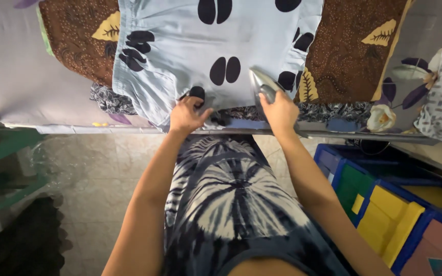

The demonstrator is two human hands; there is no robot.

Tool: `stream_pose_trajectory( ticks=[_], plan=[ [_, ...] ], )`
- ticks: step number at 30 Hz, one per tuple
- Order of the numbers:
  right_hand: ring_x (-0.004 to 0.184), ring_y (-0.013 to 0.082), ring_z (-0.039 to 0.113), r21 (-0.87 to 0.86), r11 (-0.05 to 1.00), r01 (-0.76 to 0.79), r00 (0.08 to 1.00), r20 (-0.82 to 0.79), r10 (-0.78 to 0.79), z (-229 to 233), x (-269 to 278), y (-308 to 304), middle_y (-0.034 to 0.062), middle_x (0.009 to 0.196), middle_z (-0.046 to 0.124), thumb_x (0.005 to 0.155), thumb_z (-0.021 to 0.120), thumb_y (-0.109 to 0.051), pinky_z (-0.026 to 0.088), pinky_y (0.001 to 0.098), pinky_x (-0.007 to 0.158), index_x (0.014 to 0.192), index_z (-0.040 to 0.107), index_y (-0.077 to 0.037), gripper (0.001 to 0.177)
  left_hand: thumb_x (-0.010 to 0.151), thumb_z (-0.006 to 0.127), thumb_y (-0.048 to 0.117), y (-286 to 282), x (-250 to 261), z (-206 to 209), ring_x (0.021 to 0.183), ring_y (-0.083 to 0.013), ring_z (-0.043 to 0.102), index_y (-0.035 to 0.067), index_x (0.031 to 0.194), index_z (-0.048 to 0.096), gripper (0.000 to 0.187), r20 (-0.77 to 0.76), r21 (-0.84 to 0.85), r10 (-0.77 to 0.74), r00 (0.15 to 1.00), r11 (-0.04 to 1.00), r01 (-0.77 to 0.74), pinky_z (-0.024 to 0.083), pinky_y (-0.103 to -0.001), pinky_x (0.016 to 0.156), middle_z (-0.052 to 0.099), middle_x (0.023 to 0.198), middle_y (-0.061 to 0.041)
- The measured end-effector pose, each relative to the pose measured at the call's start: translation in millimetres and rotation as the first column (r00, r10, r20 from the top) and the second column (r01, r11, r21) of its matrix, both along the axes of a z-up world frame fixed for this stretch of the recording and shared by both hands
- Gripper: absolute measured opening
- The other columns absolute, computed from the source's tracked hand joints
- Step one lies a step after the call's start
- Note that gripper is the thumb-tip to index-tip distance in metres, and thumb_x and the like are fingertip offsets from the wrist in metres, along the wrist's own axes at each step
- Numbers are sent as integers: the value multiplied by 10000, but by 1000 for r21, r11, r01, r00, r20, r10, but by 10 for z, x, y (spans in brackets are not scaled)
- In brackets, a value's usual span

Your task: Ironing and folding a red shirt and blue patterned shorts on an ironing board.

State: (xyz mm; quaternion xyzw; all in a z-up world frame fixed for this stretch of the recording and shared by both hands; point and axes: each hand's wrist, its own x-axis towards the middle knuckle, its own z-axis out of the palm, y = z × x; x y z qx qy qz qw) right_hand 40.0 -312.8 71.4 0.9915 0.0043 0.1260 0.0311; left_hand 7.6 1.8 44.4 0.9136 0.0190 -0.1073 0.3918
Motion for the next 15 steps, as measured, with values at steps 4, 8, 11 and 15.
stream_pose_trajectory(
  ticks=[4, 8, 11, 15],
  plan=[
    [538, 255, 699, 136, 990, -46, 995, -86, 58, -60, 361, 569, 38, 556, 635, 752, 826, -580, 556, 369, 498, 712, 626, -140, 485, 872, 769, 499, 106, 275, 180, 782, -295, 697, 194, 972, 724, 324, 273, 41, 71, 959, 996, -85, 571, -415, 727, 665, 804, -42],
    [530, 200, 709, 92, 993, -79, 994, -66, 85, 63, 803, 1137, -2, 567, 654, 708, 808, -625, 568, 348, 491, 751, 619, -190, 477, 851, 766, 464, 410, 897, 98, 965, -292, 651, 213, 1146, 652, 403, 460, 278, 3, 888, 949, -147, 522, -440, 790, 633, 1040, -49],
    [429, 166, 547, 113, 991, -65, 991, -111, 77, 293, 1044, 1374, 14, 621, 636, 884, 804, -453, 445, 304, 421, 911, 660, -56, 423, 979, 797, 436, 621, 1382, 311, 1540, -409, 274, 236, 1616, 267, 853, 170, 441, 4, 985, 894, -80, 287, -590, 1250, 252, 1666, -198],
    [417, 205, 583, 130, 988, 80, 992, -107, -66, 176, 1331, 1379, 39, 610, 657, 900, 780, -438, 495, 324, 451, 908, 623, -68, 402, 1073, 441, 710, 884, 1884, 393, 1584, -335, -53, 149, 1674, 8, 930, -243, 562, 58, 968, 822, 92, 2, -519, 1300, -63, 1708, -204]
  ],
)
